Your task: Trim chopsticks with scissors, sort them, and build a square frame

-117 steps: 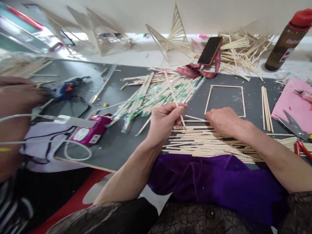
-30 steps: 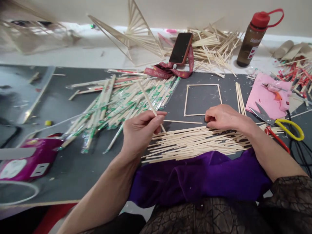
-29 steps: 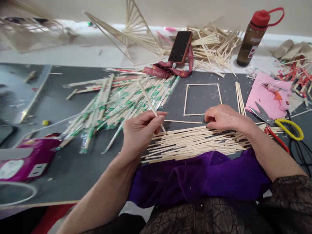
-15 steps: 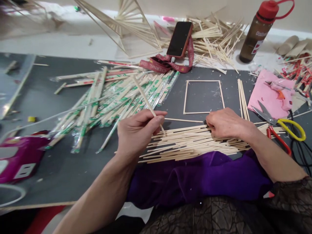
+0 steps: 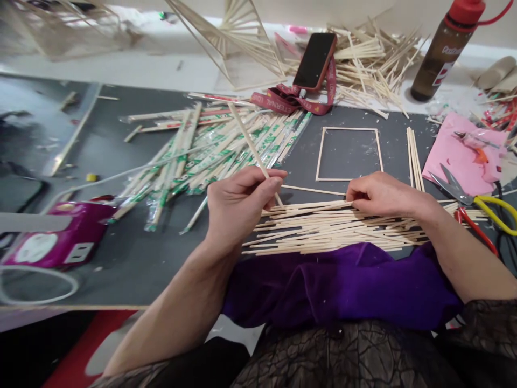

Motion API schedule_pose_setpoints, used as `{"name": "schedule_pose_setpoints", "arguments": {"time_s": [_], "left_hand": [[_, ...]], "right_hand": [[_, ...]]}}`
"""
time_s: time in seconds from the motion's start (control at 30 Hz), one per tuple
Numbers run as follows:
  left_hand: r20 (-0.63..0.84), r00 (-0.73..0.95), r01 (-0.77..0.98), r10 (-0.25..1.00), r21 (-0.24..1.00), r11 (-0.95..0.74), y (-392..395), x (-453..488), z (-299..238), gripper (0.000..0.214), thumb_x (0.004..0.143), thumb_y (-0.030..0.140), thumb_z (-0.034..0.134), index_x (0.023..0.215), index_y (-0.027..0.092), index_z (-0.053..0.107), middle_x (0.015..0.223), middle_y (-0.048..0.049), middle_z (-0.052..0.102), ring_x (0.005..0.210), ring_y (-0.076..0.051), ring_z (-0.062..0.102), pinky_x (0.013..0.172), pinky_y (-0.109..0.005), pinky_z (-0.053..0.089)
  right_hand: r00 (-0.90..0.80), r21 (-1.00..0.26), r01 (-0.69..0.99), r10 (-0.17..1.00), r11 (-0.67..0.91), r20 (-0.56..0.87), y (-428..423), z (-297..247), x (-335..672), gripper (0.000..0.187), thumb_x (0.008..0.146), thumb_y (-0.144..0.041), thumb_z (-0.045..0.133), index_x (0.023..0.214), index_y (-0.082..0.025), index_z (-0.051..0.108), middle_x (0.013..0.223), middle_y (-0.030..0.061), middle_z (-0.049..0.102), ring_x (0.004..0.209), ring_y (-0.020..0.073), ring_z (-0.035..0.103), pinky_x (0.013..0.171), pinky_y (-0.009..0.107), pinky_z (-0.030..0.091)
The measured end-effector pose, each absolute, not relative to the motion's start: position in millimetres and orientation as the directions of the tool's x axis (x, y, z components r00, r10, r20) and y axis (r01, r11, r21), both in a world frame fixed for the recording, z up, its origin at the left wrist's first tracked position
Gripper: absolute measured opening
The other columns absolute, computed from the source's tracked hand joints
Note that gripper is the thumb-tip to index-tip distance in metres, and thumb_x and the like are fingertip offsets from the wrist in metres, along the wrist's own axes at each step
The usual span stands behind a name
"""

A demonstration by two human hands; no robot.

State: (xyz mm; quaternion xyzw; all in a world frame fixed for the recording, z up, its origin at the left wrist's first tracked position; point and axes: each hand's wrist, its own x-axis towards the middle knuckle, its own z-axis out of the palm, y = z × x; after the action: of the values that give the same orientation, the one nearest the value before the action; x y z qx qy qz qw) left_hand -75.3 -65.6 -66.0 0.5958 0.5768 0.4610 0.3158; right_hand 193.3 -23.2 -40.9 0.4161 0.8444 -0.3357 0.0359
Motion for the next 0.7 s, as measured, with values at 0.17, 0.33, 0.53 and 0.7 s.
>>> {"name": "schedule_pose_setpoints", "arguments": {"time_s": [0.17, 0.33, 0.53, 0.7], "left_hand": [[0.191, -0.117, 0.397, 0.974, 0.909, -0.131, -65, -74, -65, 0.016, 0.082, 0.029, 0.065, 0.087, 0.022, 0.078, 0.068, 0.0009, 0.067, 0.054, -0.009, 0.052, 0.053, -0.025, 0.041], [0.194, -0.114, 0.392, 0.974, 0.910, -0.135, -63, -74, -66, 0.014, 0.082, 0.030, 0.065, 0.082, 0.022, 0.076, 0.062, 0.0021, 0.062, 0.050, -0.009, 0.048, 0.053, -0.025, 0.041], [0.184, -0.135, 0.419, 0.974, 0.901, -0.112, -62, -75, -68, 0.013, 0.081, 0.031, 0.066, 0.082, 0.022, 0.076, 0.056, 0.0040, 0.058, 0.046, -0.008, 0.044, 0.049, -0.025, 0.036], [0.178, -0.123, 0.427, 0.976, 0.897, -0.110, -62, -75, -68, 0.014, 0.080, 0.031, 0.067, 0.082, 0.022, 0.077, 0.054, 0.0043, 0.056, 0.046, -0.008, 0.043, 0.049, -0.025, 0.035]], "right_hand": [[-0.658, -0.668, 0.682, 0.649, 0.299, -0.382, -19, -45, 201, 0.026, 0.085, -0.028, 0.052, 0.098, -0.018, 0.071, 0.080, 0.0008, 0.070, 0.068, 0.0128, 0.059, 0.062, 0.025, 0.041], [-0.644, -0.758, 0.635, 0.646, 0.151, -0.410, -16, -46, 205, 0.028, 0.086, -0.033, 0.053, 0.099, -0.017, 0.071, 0.076, 0.0005, 0.066, 0.062, 0.0119, 0.058, 0.057, 0.024, 0.043], [-0.705, -0.712, 0.614, 0.642, 0.340, -0.302, -16, -47, 202, 0.024, 0.086, -0.027, 0.054, 0.097, -0.017, 0.073, 0.081, 0.0014, 0.070, 0.070, 0.0125, 0.062, 0.065, 0.025, 0.043], [-0.690, -0.505, 0.690, 0.682, 0.519, -0.241, -21, -34, 199, 0.018, 0.084, -0.023, 0.059, 0.088, -0.018, 0.076, 0.090, 0.0033, 0.073, 0.078, 0.0140, 0.063, 0.069, 0.026, 0.039]]}}
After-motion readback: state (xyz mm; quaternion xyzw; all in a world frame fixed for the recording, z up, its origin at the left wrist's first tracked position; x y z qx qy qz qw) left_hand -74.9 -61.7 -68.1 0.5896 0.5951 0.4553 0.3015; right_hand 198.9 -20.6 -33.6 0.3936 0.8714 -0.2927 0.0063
